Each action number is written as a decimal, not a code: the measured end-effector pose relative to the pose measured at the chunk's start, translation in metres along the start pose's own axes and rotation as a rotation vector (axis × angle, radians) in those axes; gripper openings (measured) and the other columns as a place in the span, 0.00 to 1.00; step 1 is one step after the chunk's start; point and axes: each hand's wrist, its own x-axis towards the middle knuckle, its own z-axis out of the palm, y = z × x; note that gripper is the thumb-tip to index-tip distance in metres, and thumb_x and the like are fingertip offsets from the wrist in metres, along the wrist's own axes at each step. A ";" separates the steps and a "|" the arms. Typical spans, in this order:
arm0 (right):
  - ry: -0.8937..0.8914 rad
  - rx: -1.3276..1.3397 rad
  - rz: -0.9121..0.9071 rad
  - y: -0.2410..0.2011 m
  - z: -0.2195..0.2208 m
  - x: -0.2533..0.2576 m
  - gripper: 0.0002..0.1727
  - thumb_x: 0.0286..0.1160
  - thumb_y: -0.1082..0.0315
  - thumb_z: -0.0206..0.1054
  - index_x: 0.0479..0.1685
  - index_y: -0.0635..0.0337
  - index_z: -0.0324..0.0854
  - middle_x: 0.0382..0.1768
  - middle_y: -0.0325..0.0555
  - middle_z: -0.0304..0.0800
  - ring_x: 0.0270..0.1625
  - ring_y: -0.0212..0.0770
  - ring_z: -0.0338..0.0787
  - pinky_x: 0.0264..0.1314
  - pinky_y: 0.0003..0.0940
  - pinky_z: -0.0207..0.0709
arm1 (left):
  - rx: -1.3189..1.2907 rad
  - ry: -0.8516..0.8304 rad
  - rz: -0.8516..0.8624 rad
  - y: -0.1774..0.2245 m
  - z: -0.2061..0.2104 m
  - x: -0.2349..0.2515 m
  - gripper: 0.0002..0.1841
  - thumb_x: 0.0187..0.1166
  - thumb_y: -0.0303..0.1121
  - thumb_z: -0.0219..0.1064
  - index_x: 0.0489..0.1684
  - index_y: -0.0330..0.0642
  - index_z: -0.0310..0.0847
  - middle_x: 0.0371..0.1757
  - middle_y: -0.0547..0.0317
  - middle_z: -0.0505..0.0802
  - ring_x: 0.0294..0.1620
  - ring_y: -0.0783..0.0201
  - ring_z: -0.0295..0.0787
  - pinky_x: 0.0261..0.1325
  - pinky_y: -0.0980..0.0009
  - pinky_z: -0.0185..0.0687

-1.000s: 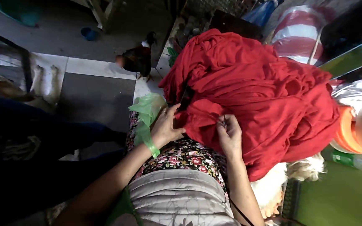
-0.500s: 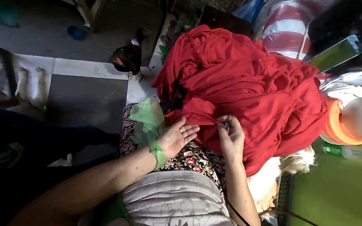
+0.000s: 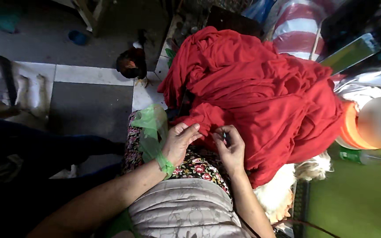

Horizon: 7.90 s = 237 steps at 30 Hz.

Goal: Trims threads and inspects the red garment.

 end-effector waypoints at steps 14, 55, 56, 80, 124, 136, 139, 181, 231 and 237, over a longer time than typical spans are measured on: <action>-0.061 0.147 -0.019 -0.009 0.010 0.013 0.03 0.74 0.77 0.65 0.38 0.68 0.84 0.35 0.38 0.86 0.38 0.20 0.84 0.43 0.17 0.79 | 0.318 -0.066 0.168 -0.006 -0.008 0.002 0.06 0.71 0.19 0.73 0.41 0.37 0.86 0.37 0.63 0.94 0.38 0.75 0.91 0.45 0.76 0.88; -0.120 0.290 0.133 0.005 -0.004 -0.004 0.07 0.78 0.76 0.61 0.49 0.65 0.82 0.32 0.32 0.88 0.34 0.21 0.86 0.41 0.19 0.82 | 0.349 -0.116 0.101 0.001 -0.004 0.000 0.11 0.70 0.18 0.74 0.47 0.36 0.85 0.37 0.61 0.95 0.40 0.71 0.94 0.47 0.72 0.92; -0.101 0.344 0.164 0.007 -0.004 -0.004 0.07 0.79 0.76 0.60 0.49 0.62 0.81 0.31 0.31 0.88 0.31 0.20 0.84 0.37 0.18 0.79 | 0.340 -0.115 0.098 0.001 -0.004 0.000 0.11 0.70 0.17 0.74 0.48 0.36 0.85 0.37 0.61 0.95 0.40 0.70 0.94 0.48 0.71 0.92; -0.046 -0.276 -0.333 -0.023 0.013 0.015 0.27 0.58 0.72 0.75 0.62 0.70 0.81 0.51 0.59 0.90 0.44 0.49 0.92 0.41 0.42 0.86 | 0.507 -0.203 0.373 0.005 -0.012 -0.010 0.04 0.74 0.28 0.72 0.39 0.37 0.90 0.39 0.68 0.93 0.43 0.81 0.90 0.50 0.82 0.88; 0.546 0.358 -0.048 0.006 -0.066 0.053 0.07 0.76 0.78 0.63 0.47 0.60 0.81 0.29 0.35 0.85 0.17 0.22 0.73 0.18 0.15 0.70 | 0.370 -0.387 0.356 0.094 0.098 0.070 0.05 0.82 0.26 0.67 0.40 0.39 0.90 0.27 0.69 0.93 0.28 0.77 0.90 0.37 0.80 0.88; 0.429 0.165 -0.060 -0.006 -0.069 0.046 0.07 0.77 0.75 0.64 0.50 0.59 0.80 0.37 0.30 0.88 0.26 0.19 0.79 0.29 0.16 0.75 | 0.693 -1.339 0.067 0.036 0.056 -0.025 0.07 0.76 0.27 0.73 0.37 0.29 0.91 0.33 0.55 0.93 0.28 0.77 0.87 0.35 0.82 0.83; 0.207 0.184 -0.040 -0.031 -0.054 0.035 0.10 0.74 0.74 0.66 0.51 0.54 0.80 0.37 0.25 0.88 0.32 0.18 0.83 0.34 0.17 0.80 | 0.691 -1.473 0.100 0.027 0.057 -0.042 0.07 0.75 0.24 0.72 0.38 0.25 0.90 0.34 0.44 0.93 0.31 0.63 0.89 0.37 0.71 0.85; -0.075 -0.154 0.061 0.001 -0.018 0.055 0.09 0.81 0.73 0.63 0.51 0.68 0.83 0.42 0.47 0.91 0.41 0.27 0.88 0.47 0.27 0.82 | 1.087 -0.109 0.422 0.098 -0.100 0.001 0.07 0.75 0.34 0.74 0.40 0.41 0.89 0.45 0.60 0.95 0.40 0.69 0.91 0.46 0.65 0.89; -0.449 -0.144 0.177 -0.004 0.010 0.010 0.18 0.78 0.67 0.69 0.64 0.63 0.79 0.47 0.50 0.91 0.45 0.42 0.92 0.50 0.47 0.85 | 1.004 -0.143 0.381 0.007 -0.069 0.028 0.10 0.85 0.33 0.67 0.48 0.36 0.88 0.42 0.54 0.93 0.42 0.67 0.89 0.53 0.63 0.84; -0.443 -0.265 0.074 -0.005 0.024 0.011 0.15 0.74 0.71 0.71 0.57 0.66 0.85 0.49 0.57 0.92 0.47 0.53 0.93 0.51 0.56 0.85 | 1.004 -0.110 0.480 0.004 -0.070 0.029 0.10 0.83 0.31 0.67 0.47 0.32 0.88 0.44 0.49 0.93 0.45 0.62 0.90 0.56 0.60 0.84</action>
